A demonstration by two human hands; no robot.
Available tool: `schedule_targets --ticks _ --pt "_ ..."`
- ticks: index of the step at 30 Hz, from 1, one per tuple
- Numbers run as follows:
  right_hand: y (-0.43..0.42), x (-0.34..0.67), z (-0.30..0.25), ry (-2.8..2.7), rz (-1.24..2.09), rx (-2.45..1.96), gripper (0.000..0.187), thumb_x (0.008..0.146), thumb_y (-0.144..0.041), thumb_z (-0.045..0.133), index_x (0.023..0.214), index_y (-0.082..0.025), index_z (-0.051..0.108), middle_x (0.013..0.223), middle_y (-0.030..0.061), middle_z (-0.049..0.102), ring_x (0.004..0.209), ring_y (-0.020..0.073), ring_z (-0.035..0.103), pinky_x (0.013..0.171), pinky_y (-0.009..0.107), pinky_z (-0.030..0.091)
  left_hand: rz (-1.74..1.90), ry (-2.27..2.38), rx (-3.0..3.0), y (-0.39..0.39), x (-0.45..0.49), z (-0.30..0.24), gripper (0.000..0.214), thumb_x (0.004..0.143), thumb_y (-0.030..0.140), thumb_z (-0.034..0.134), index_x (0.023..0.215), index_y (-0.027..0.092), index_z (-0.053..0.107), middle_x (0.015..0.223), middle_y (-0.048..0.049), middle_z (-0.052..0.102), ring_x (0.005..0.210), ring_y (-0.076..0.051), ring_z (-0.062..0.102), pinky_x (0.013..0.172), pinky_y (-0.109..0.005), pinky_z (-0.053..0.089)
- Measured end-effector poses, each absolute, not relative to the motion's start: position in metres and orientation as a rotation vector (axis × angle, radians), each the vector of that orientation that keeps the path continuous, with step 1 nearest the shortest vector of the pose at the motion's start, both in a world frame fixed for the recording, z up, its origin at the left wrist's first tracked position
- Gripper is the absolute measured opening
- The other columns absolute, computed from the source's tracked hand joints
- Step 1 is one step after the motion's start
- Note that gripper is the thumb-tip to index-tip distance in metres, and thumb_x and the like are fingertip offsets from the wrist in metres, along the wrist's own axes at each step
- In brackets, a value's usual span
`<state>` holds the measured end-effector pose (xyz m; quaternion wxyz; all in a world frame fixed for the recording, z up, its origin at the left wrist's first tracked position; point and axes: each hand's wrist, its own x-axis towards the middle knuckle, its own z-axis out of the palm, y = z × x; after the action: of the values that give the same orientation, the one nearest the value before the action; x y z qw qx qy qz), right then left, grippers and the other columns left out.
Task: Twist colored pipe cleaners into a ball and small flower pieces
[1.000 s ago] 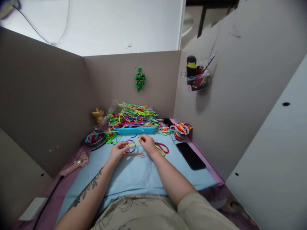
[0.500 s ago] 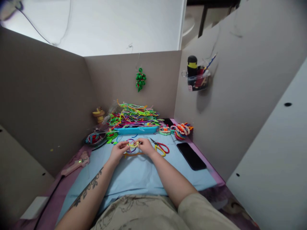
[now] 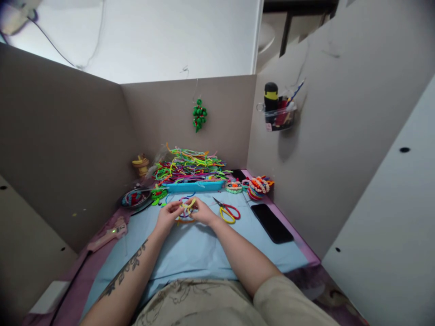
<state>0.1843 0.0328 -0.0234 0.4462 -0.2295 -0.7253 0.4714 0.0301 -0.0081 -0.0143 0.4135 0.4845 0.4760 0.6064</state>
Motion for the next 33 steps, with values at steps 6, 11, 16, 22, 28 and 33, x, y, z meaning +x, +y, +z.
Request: schedule_targets --ticks 6,11,16,22,28,33 --pt "0.028 0.178 -0.025 -1.779 1.111 -0.594 0.063 0.059 -0.015 0.066 0.117 -0.021 0.041 0.106 0.0050 0.054 0.090 0.0152 0.053 0.081 0.030 0.042 1.539 1.195 1.229 -0.006 0.029 -0.018 0.040 0.054 0.031 0.074 0.087 0.012 0.063 0.071 -0.0047 0.067 0.064 -0.015 0.061 0.063 -0.026 0.047" --pt "0.028 0.178 -0.025 -1.716 1.087 -0.626 0.060 0.068 -0.022 0.061 0.123 -0.021 0.036 0.096 0.0031 0.056 0.087 0.0145 0.054 0.078 0.028 0.043 1.536 1.161 1.225 -0.005 0.030 -0.020 0.040 0.054 0.030 0.074 0.087 0.011 0.062 0.071 -0.0047 0.067 0.062 -0.014 0.060 0.062 -0.025 0.047" --pt "0.030 0.179 -0.029 -1.624 0.975 -0.727 0.043 0.071 -0.024 0.057 0.112 -0.020 0.042 0.079 -0.0009 0.058 0.077 0.0138 0.056 0.074 0.028 0.044 1.542 1.173 1.202 -0.005 0.030 -0.018 0.041 0.052 0.030 0.076 0.086 0.011 0.062 0.067 -0.0036 0.066 0.059 -0.014 0.060 0.060 -0.024 0.046" --pt "0.034 0.182 -0.027 -1.693 0.751 -0.802 0.008 0.070 -0.026 0.058 0.073 -0.019 0.057 0.079 0.0014 0.059 0.081 0.0162 0.055 0.079 0.031 0.041 1.553 1.211 1.207 -0.005 0.028 -0.019 0.043 0.053 0.032 0.075 0.088 0.012 0.062 0.068 -0.0043 0.067 0.060 -0.014 0.061 0.060 -0.025 0.047" --pt "0.020 0.179 -0.021 -1.909 0.705 -0.705 0.006 0.072 -0.020 0.057 0.073 -0.019 0.062 0.074 0.0007 0.060 0.075 0.0145 0.055 0.073 0.027 0.041 1.668 1.277 1.210 -0.002 0.024 -0.021 0.040 0.055 0.032 0.073 0.088 0.012 0.062 0.074 -0.0049 0.067 0.063 -0.015 0.061 0.062 -0.026 0.048" --pt "0.006 0.174 -0.021 -2.149 0.935 -0.478 0.009 0.073 -0.017 0.056 0.075 -0.018 0.064 0.075 0.0005 0.062 0.074 0.0129 0.056 0.073 0.025 0.042 1.682 1.280 1.231 0.000 0.021 -0.023 0.038 0.058 0.032 0.071 0.089 0.012 0.062 0.075 -0.0048 0.066 0.064 -0.015 0.062 0.064 -0.027 0.049"
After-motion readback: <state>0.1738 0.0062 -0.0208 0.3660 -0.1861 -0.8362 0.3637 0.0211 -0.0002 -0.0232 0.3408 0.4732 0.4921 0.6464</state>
